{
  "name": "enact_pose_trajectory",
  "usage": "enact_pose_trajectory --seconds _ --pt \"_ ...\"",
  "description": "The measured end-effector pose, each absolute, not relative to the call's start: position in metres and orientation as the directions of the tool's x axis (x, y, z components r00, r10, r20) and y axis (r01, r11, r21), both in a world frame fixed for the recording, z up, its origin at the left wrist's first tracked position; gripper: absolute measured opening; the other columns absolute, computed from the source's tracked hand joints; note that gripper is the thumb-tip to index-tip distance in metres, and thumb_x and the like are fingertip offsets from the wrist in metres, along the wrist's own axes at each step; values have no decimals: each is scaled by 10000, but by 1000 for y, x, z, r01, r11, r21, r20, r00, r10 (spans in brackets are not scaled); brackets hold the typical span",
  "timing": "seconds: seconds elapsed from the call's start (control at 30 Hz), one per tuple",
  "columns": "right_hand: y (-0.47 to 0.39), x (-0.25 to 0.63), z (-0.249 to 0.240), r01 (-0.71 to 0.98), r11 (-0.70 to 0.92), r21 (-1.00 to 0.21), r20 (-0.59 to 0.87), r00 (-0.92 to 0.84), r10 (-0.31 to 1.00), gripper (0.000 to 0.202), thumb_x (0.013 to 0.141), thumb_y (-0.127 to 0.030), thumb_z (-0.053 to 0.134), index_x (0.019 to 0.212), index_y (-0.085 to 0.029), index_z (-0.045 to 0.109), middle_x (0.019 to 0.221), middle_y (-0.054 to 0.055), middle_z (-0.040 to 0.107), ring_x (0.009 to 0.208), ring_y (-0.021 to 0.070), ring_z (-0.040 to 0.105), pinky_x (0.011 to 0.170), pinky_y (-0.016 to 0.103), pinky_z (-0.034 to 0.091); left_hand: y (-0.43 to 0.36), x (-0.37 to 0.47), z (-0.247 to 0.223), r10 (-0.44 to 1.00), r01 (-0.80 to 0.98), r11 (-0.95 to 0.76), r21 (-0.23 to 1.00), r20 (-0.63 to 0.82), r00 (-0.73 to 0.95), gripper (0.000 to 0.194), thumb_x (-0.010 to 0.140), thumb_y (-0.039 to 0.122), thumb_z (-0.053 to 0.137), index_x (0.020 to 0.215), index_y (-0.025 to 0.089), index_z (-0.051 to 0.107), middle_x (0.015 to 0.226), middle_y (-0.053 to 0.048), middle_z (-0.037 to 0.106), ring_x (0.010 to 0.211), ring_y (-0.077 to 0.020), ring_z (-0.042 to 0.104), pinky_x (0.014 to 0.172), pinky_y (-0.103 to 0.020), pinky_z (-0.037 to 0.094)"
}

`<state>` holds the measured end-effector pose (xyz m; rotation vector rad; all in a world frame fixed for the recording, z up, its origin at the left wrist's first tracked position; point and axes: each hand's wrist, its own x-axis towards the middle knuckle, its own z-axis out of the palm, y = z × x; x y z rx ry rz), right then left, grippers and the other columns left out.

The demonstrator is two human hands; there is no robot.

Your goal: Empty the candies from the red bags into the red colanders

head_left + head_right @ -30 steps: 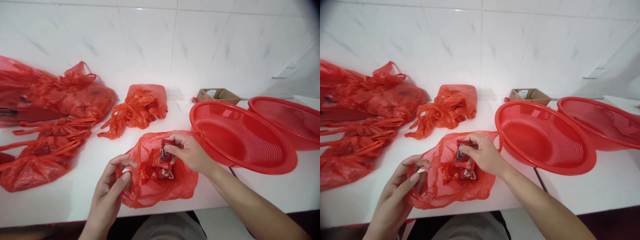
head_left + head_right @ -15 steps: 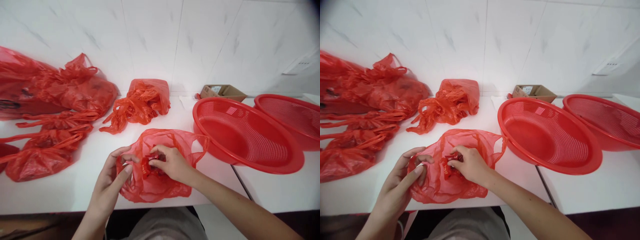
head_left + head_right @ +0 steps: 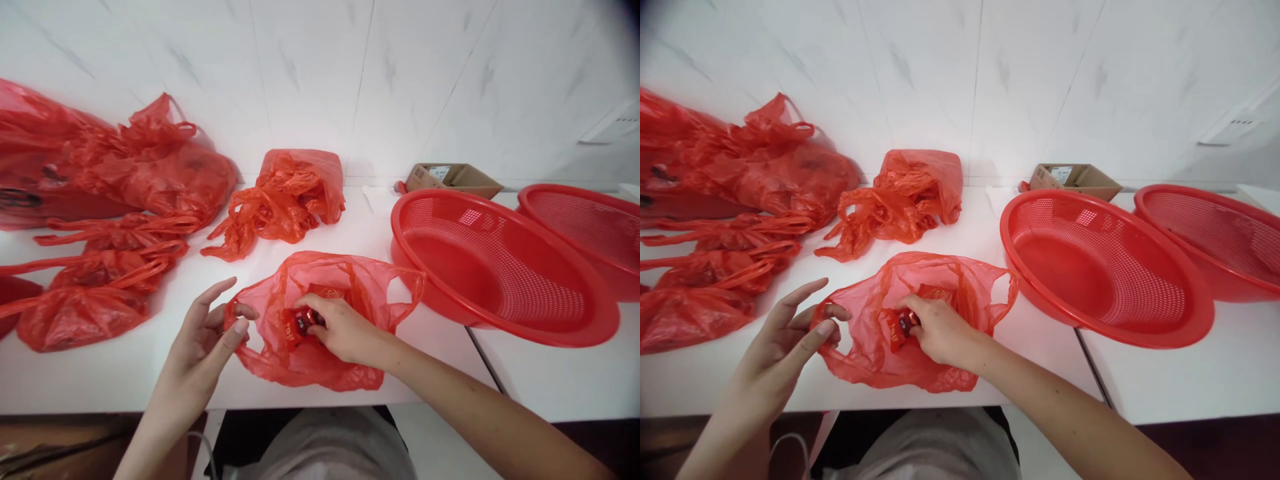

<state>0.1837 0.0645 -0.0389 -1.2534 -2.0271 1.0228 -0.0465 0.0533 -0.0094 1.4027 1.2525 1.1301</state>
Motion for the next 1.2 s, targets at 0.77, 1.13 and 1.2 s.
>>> enact_pose_trajectory --seconds 0.77,1.13,1.2 --pt "7 280 14 949 299 -103 498 -211 841 265 943 -312 510 1141 -188 636 1381 138 496 1231 300 487 996 482 469 44 -70 -7 959 477 43 878 -171 228 315 754 485 705 937 241 628 788 -20 622 761 -210 587 694 -280 471" --pt "-14 295 4 953 256 165 -80 -246 966 246 784 -161 670 1028 -156 701 780 107 715 754 300 674 562 369 483 44 -75 13 999 240 -4 971 -6 40 269 725 444 761 695 199 654 667 27 620 678 -145 526 660 -246 433" --pt "-16 310 32 938 334 88 -55 -330 942 214 828 -189 623 1026 -226 695 765 59 705 688 241 671 543 330 454 59 -74 21 998 51 -46 998 48 -33 260 729 408 769 679 183 647 651 29 638 672 -134 543 708 -259 461"
